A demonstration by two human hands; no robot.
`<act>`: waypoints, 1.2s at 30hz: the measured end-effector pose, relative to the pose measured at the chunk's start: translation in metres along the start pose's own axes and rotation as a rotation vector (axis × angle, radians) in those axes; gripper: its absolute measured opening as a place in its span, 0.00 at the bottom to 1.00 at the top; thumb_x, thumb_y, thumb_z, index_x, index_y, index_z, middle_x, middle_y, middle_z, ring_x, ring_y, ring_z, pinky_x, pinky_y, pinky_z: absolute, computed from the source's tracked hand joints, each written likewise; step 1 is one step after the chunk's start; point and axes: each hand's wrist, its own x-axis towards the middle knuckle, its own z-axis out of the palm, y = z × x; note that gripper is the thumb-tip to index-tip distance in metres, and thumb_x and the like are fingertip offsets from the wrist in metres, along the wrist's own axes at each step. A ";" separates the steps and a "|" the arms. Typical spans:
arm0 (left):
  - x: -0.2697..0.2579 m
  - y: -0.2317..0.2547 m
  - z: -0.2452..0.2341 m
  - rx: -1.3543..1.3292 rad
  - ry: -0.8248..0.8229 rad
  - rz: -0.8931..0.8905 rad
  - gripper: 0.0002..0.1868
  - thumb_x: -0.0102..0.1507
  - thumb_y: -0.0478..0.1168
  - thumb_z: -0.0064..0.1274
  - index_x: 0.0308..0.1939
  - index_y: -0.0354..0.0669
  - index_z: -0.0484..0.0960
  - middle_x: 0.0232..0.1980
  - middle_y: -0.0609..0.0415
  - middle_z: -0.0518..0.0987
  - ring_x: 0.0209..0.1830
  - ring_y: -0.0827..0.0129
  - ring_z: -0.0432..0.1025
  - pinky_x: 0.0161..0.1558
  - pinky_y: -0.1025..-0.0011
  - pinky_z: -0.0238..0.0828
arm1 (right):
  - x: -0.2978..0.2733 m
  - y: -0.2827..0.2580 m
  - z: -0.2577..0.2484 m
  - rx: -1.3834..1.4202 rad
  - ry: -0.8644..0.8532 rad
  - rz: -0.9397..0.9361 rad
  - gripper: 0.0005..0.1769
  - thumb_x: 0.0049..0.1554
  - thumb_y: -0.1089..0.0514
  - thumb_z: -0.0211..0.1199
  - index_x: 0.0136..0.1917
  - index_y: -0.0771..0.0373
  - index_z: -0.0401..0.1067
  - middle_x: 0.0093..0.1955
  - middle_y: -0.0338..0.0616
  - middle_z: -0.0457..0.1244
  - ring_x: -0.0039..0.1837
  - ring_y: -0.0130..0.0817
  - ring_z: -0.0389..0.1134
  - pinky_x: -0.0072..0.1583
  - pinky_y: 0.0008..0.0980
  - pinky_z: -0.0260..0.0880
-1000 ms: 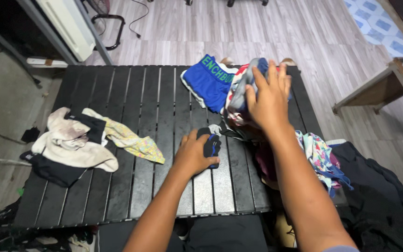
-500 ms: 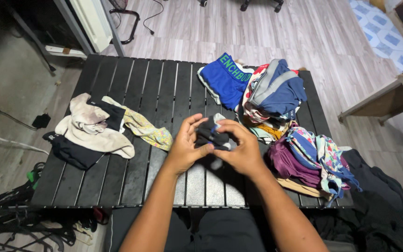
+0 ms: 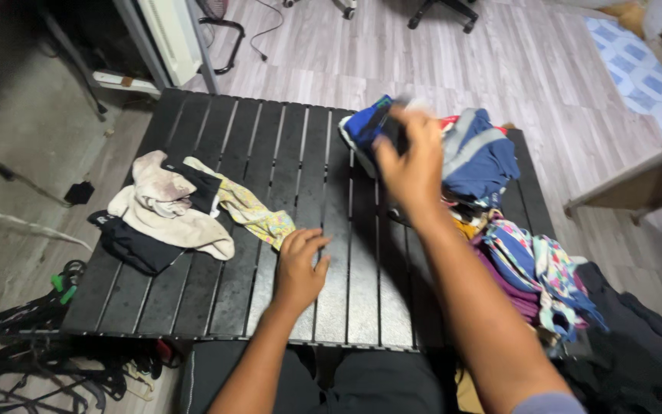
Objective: The person folds various items of clothing, including socks, underwear, and shorts, on a black slatted table and places them into piles.
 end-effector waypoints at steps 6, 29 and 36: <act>-0.007 -0.009 0.006 0.047 0.007 0.063 0.13 0.55 0.32 0.61 0.44 0.39 0.84 0.57 0.44 0.78 0.65 0.45 0.66 0.66 0.52 0.61 | 0.028 0.085 0.080 -0.099 0.114 0.130 0.31 0.63 0.58 0.63 0.78 0.60 0.62 0.83 0.67 0.45 0.84 0.62 0.48 0.82 0.46 0.50; 0.018 0.017 -0.046 -1.473 0.263 -0.374 0.14 0.65 0.31 0.45 0.55 0.40 0.73 0.54 0.48 0.79 0.52 0.65 0.76 0.53 0.67 0.75 | -0.093 -0.023 0.036 0.701 -0.905 0.319 0.24 0.51 0.71 0.66 0.62 0.68 0.72 0.56 0.43 0.69 0.60 0.31 0.67 0.63 0.33 0.66; 0.021 0.043 -0.130 -1.452 0.238 -0.231 0.13 0.65 0.28 0.51 0.54 0.34 0.74 0.50 0.48 0.79 0.51 0.67 0.74 0.55 0.69 0.73 | -0.079 0.004 -0.033 1.029 -0.578 0.634 0.11 0.62 0.65 0.62 0.58 0.70 0.72 0.52 0.39 0.69 0.53 0.26 0.68 0.56 0.28 0.70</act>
